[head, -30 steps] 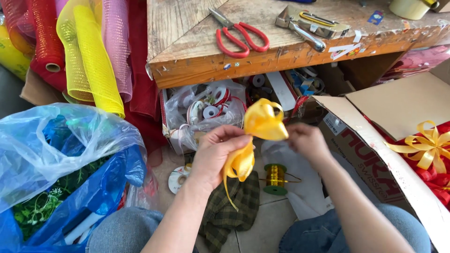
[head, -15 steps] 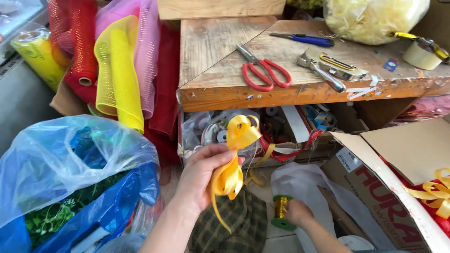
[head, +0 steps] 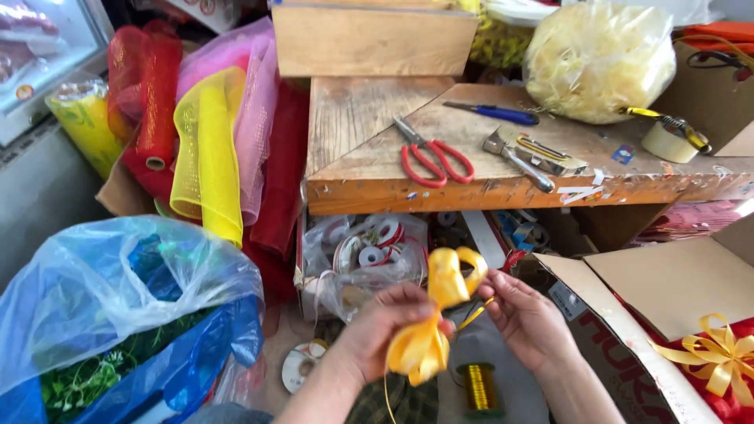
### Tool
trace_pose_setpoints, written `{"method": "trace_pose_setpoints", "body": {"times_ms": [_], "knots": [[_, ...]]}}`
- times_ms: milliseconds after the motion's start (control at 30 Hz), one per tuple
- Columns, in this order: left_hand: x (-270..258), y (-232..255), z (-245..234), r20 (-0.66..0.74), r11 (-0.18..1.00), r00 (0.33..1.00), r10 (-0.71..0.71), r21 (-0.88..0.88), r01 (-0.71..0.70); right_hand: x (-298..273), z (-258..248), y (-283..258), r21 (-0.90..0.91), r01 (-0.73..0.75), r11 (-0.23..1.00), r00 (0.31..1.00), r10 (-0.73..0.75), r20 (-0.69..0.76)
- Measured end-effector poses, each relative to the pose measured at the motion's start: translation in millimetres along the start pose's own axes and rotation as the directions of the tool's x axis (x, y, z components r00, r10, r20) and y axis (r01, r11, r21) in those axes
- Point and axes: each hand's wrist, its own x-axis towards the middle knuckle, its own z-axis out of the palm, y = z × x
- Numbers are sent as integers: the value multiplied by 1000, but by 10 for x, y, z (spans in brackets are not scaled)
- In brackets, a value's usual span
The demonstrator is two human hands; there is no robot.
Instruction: The person is creating decorative bows from yellow ribbon by folding loops and cutting the ends with scissors.
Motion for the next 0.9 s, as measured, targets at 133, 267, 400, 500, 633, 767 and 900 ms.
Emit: {"method": "trace_pose_setpoints", "body": {"times_ms": [133,267,400,500,633,767,900], "knots": [[-65,-122,42,69,996,994,-79,-29,81,-27,95,23,44,3,999,994,2,-110],[-86,34,-53,-84,998,996,17,-65,-23,-358,523,-439,-449,-12,893,999,-7,-41],[-119,331,-156,-105,973,974,202,-93,-212,248,803,-681,-926,299,229,901,-387,195],[-197,523,-118,-164,953,965,203,-194,-233,878,1199,-762,-907,411,-93,779,-481,402],[-222,626,-96,-264,936,944,197,-238,-261,1456,1663,-818,-873,364,-324,810,-352,469],[-125,602,-318,-285,922,924,254,-217,-320,1611,1781,-904,-905,247,-348,884,-300,357],[-56,579,-420,-275,911,896,348,-127,-393,1241,1512,-972,-913,249,-325,910,-245,335]]}}
